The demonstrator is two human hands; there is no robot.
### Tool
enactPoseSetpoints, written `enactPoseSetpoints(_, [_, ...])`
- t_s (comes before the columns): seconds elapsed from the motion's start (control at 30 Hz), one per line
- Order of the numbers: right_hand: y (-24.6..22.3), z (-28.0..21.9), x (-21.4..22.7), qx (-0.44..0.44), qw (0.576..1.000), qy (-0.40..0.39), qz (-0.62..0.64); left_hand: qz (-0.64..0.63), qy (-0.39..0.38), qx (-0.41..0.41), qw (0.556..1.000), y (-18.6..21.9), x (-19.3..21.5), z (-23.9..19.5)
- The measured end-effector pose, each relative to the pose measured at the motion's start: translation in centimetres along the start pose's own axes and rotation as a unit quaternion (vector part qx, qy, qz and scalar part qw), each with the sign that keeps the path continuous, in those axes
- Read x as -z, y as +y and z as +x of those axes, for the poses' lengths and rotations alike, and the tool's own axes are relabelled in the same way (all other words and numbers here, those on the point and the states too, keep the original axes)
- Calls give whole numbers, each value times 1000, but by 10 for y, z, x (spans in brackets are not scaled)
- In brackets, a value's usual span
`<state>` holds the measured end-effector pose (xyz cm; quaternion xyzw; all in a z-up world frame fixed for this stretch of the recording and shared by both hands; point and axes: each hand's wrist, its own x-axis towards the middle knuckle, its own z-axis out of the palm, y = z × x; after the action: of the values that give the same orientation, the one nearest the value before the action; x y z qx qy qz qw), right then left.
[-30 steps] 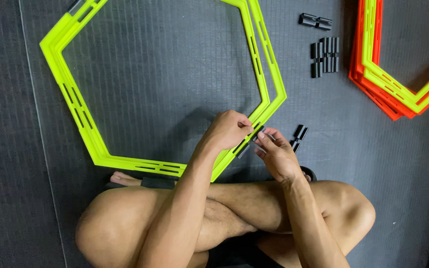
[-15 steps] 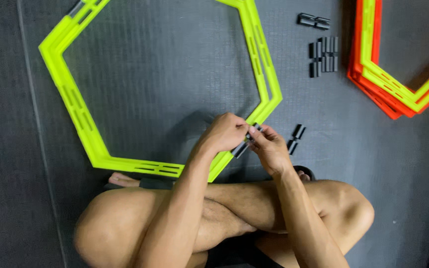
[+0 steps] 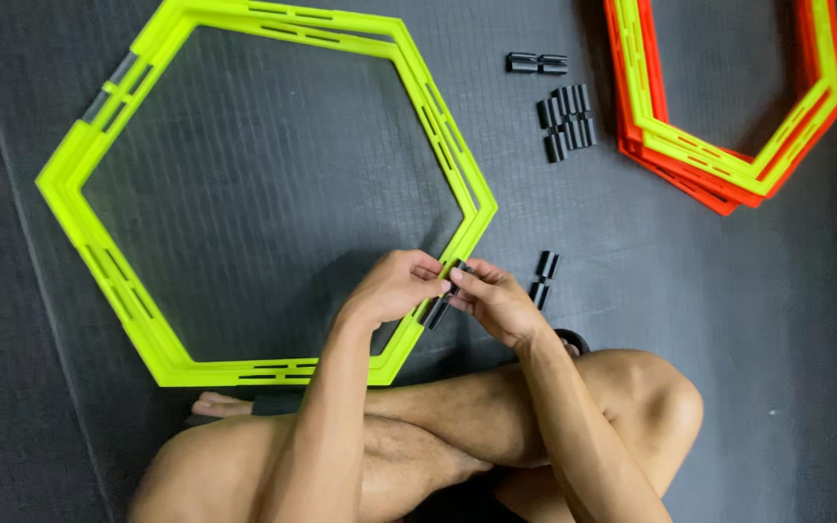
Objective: The person sits on the floor and assembles a hexagonal frame by inserting small black plastic connectors into slots on bright yellow frame pieces. They repeatedly pick up connectors, align them with the frame slots, and press them into place.
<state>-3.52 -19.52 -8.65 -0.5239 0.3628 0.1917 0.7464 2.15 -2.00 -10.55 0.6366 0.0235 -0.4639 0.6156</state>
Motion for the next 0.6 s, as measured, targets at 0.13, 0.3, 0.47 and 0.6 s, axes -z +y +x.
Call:
enactPoseSetpoints(0.13, [-4, 0, -3, -8, 1000, 5, -14, 34, 28, 2, 999, -9, 1, 7])
enactPoseSetpoints(0.3, [-1, -1, -5, -21, 994, 27, -100, 90, 52, 17, 994, -23, -1, 18])
enactPoseSetpoints(0.47, [25, 27, 10, 7, 991, 54, -120, 131, 67, 23, 989, -36, -5, 30])
enactPoseSetpoints(0.6, [12, 19, 1, -11, 995, 49, -89, 61, 86, 11, 994, -28, -10, 19])
